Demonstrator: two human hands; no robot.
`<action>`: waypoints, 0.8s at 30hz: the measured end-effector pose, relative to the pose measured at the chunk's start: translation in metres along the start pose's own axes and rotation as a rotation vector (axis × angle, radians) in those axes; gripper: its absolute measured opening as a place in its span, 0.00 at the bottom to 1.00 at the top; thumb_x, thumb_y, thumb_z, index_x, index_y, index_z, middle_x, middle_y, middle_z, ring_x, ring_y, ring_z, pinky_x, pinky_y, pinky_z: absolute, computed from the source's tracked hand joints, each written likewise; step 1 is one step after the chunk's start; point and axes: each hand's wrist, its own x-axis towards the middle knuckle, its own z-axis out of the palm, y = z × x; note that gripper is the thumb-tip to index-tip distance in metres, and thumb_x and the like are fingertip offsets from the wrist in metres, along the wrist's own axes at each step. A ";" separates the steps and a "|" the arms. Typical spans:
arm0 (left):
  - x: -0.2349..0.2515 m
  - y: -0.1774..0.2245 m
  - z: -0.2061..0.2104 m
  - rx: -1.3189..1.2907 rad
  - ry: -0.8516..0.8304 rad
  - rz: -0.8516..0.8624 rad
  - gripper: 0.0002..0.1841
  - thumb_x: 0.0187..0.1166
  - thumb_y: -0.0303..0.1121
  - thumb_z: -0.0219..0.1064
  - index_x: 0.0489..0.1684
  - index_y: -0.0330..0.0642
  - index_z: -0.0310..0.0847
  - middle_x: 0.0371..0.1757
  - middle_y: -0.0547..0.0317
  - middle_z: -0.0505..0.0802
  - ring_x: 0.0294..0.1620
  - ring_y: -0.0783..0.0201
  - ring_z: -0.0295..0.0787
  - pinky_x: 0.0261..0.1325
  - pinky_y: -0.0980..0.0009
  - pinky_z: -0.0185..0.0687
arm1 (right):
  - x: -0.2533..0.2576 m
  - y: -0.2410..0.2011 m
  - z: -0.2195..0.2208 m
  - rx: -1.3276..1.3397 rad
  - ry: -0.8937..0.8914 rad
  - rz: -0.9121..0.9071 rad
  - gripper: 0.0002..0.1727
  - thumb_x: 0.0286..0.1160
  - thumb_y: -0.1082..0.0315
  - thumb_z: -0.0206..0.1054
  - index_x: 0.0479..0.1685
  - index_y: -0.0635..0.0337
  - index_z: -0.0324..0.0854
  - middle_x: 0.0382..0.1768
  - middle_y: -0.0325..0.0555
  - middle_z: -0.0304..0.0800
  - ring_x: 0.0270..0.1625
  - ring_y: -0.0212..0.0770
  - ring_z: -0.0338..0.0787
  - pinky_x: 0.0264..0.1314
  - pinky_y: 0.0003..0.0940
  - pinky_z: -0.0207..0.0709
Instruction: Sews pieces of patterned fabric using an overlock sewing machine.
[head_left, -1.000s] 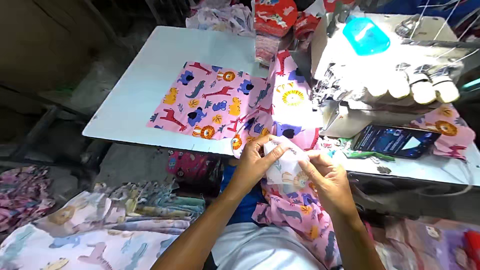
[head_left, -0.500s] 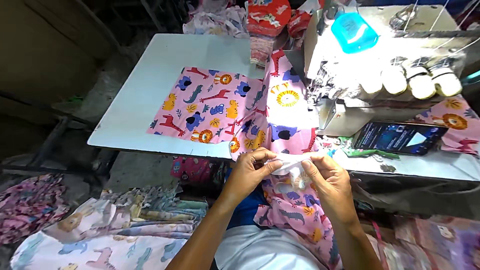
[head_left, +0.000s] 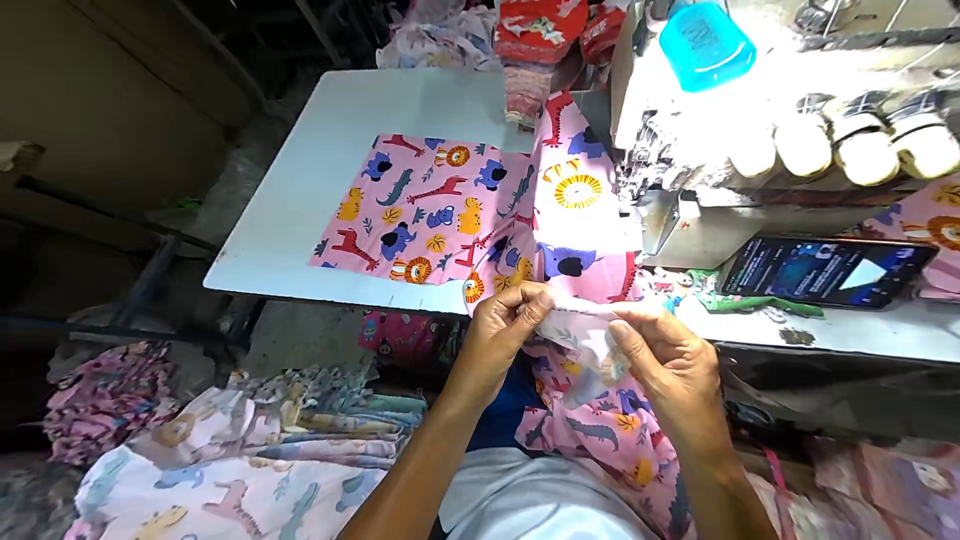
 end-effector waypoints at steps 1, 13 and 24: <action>-0.001 0.004 0.000 0.100 0.025 0.071 0.06 0.84 0.32 0.65 0.44 0.45 0.89 0.41 0.67 0.93 0.41 0.75 0.90 0.47 0.75 0.89 | -0.004 -0.001 0.001 0.010 -0.023 0.021 0.10 0.79 0.75 0.67 0.54 0.70 0.86 0.44 0.38 0.95 0.44 0.22 0.92 0.51 0.17 0.87; 0.137 0.040 0.017 0.978 -0.299 0.894 0.06 0.75 0.32 0.72 0.33 0.39 0.92 0.34 0.53 0.92 0.43 0.62 0.88 0.50 0.69 0.78 | 0.019 0.041 0.005 -0.171 0.276 -0.036 0.08 0.70 0.64 0.76 0.37 0.59 0.93 0.59 0.45 0.85 0.66 0.29 0.83 0.67 0.18 0.79; 0.115 0.050 0.019 1.089 -0.162 0.611 0.05 0.74 0.37 0.72 0.38 0.49 0.91 0.38 0.66 0.93 0.44 0.74 0.89 0.45 0.77 0.80 | 0.014 0.036 0.000 0.042 0.198 0.089 0.02 0.73 0.65 0.75 0.39 0.48 0.91 0.42 0.29 0.93 0.48 0.24 0.91 0.51 0.17 0.86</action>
